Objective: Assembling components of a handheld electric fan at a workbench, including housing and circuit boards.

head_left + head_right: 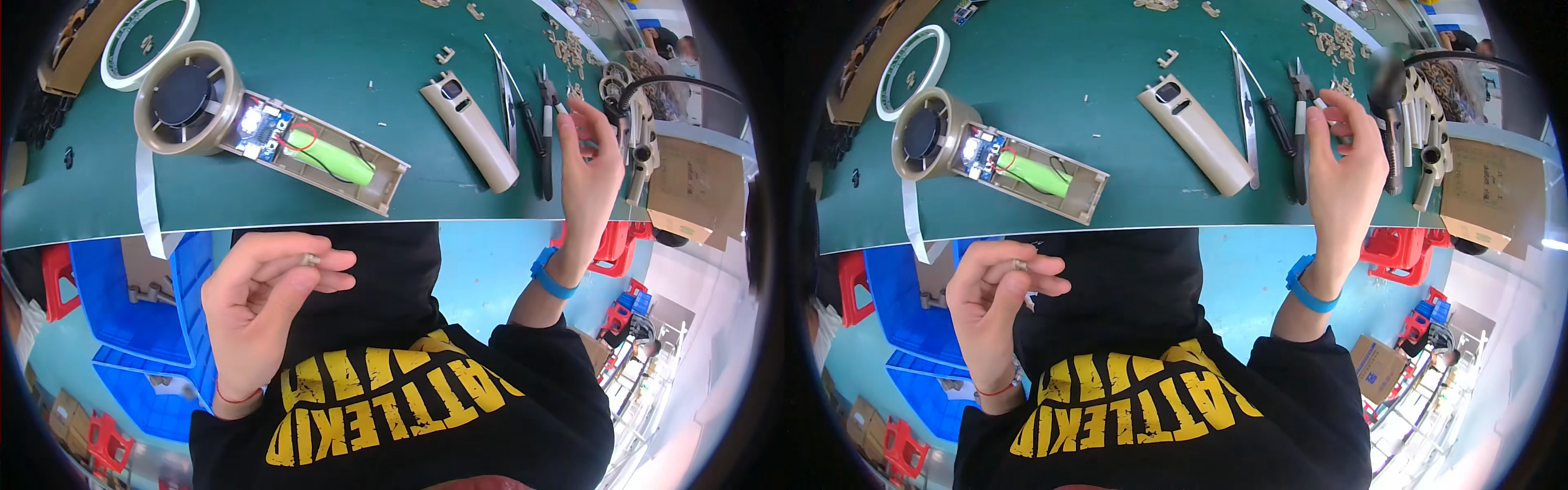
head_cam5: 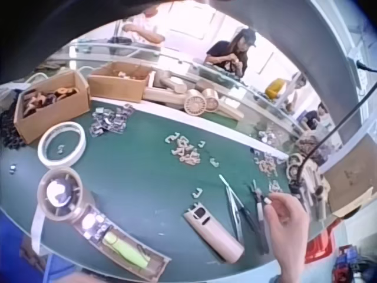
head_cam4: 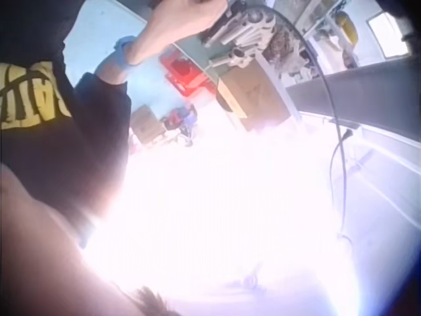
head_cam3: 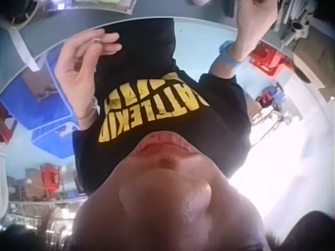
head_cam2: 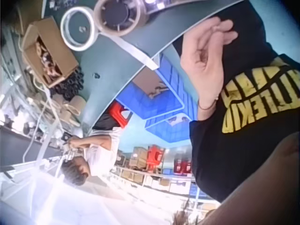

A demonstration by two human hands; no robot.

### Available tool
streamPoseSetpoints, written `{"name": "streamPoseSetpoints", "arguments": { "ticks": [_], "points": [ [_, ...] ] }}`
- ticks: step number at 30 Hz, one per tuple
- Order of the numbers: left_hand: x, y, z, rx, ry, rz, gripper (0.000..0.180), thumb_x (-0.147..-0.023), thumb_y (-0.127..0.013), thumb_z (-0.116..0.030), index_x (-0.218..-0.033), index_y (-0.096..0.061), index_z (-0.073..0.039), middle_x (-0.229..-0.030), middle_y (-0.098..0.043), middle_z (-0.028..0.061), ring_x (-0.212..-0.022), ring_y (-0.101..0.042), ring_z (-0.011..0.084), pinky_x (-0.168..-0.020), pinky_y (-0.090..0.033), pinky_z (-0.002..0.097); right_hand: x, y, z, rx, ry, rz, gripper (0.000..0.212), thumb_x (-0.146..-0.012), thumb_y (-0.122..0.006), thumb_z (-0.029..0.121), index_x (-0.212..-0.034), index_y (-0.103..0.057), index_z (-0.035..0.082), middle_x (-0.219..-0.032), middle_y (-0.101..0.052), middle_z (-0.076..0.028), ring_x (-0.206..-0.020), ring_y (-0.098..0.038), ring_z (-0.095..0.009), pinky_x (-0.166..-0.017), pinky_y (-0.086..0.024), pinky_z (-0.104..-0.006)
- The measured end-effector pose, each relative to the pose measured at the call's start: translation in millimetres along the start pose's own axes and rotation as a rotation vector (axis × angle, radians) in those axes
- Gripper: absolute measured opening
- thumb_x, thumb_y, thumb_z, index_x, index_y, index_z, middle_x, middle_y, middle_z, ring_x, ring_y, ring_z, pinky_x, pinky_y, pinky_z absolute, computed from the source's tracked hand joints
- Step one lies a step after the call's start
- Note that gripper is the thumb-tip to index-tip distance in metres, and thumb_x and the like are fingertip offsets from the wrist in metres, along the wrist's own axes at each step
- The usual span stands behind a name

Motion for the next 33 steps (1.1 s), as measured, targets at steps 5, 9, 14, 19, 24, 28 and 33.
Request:
{"name": "streamPoseSetpoints", "arguments": {
  "ticks": [5,9,14,19,24,28,33],
  "points": [
    [-1,-5,14,0.087,0.083,-0.017,0.02,-0.096,-0.049,0.006,-0.116,-0.051,0.007,-0.105,-0.069,0.0222,-0.091,-0.071,0.0254,-0.082,-0.057,0.0303,1,-1,-13,0.23,0.115,0.064,0.035,-0.09,-0.068,0.027,-0.118,-0.065,0.007,-0.111,-0.061,-0.012,-0.101,-0.058,-0.024,-0.086,-0.048,-0.0345],
    [2,-5,22,0.1,0.093,-0.013,0.017,-0.094,-0.053,0.006,-0.111,-0.054,0.006,-0.103,-0.069,0.0224,-0.089,-0.071,0.0254,-0.078,-0.058,0.0302,-6,1,-24,0.092,0.064,0.07,0.032,-0.091,-0.067,0.027,-0.117,-0.066,0.006,-0.106,-0.063,-0.011,-0.096,-0.06,-0.022,-0.084,-0.049,-0.0335],
    [2,-4,26,0.06,0.044,-0.066,0.016,-0.089,-0.06,0.009,-0.105,-0.059,0.007,-0.1,-0.07,0.02,-0.089,-0.072,0.0241,-0.077,-0.059,0.03,-10,7,-20,0.001,0.079,0.02,0.027,-0.091,-0.067,0.022,-0.113,-0.067,0.005,-0.102,-0.064,-0.01,-0.094,-0.061,-0.019,-0.08,-0.048,-0.0309],
    [-2,-2,26,0.083,0.04,-0.086,0.02,-0.084,-0.066,0.011,-0.103,-0.065,0.006,-0.097,-0.07,0.0169,-0.088,-0.071,0.0202,-0.077,-0.058,0.0272,4,-6,16,-0.08,0.197,0.178,0.024,-0.088,-0.069,0.014,-0.111,-0.069,0.006,-0.098,-0.066,-0.004,-0.09,-0.06,-0.012,-0.077,-0.045,-0.0258],
    [-5,-3,24,0.0,0.073,-0.078,0.023,-0.079,-0.068,0.013,-0.101,-0.07,0.005,-0.093,-0.07,0.0152,-0.078,-0.067,0.0155,-0.071,-0.054,0.0238,10,-12,29,-0.063,0.202,0.177,0.027,-0.081,-0.071,0.007,-0.108,-0.069,0.006,-0.091,-0.06,-0.006,-0.083,-0.056,-0.016,-0.073,-0.043,-0.0275],
    [-3,-1,24,-0.042,0.093,-0.108,0.024,-0.078,-0.068,0.013,-0.1,-0.069,0.006,-0.089,-0.071,0.0151,-0.072,-0.067,0.0143,-0.067,-0.053,0.0229,8,-17,27,-0.145,0.133,0.174,0.02,-0.083,-0.069,0.012,-0.103,-0.068,0.007,-0.091,-0.058,-0.011,-0.083,-0.061,-0.027,-0.072,-0.05,-0.0351],
    [-5,-3,21,-0.04,0.124,-0.093,0.02,-0.08,-0.068,0.011,-0.1,-0.067,0.006,-0.09,-0.071,0.0151,-0.073,-0.068,0.0154,-0.068,-0.055,0.0233,10,-4,23,-0.05,0.259,-0.024,0.022,-0.083,-0.071,0.013,-0.104,-0.068,0.008,-0.105,-0.062,-0.013,-0.103,-0.056,-0.032,-0.088,-0.047,-0.0384]
  ]
}}
Point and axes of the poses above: each hand's wrist, its own x-axis away from the middle knuckle, its own y-axis out of the back of the hand, z = x × y, the point moved 8 cm from there along -x, towards the middle knuckle
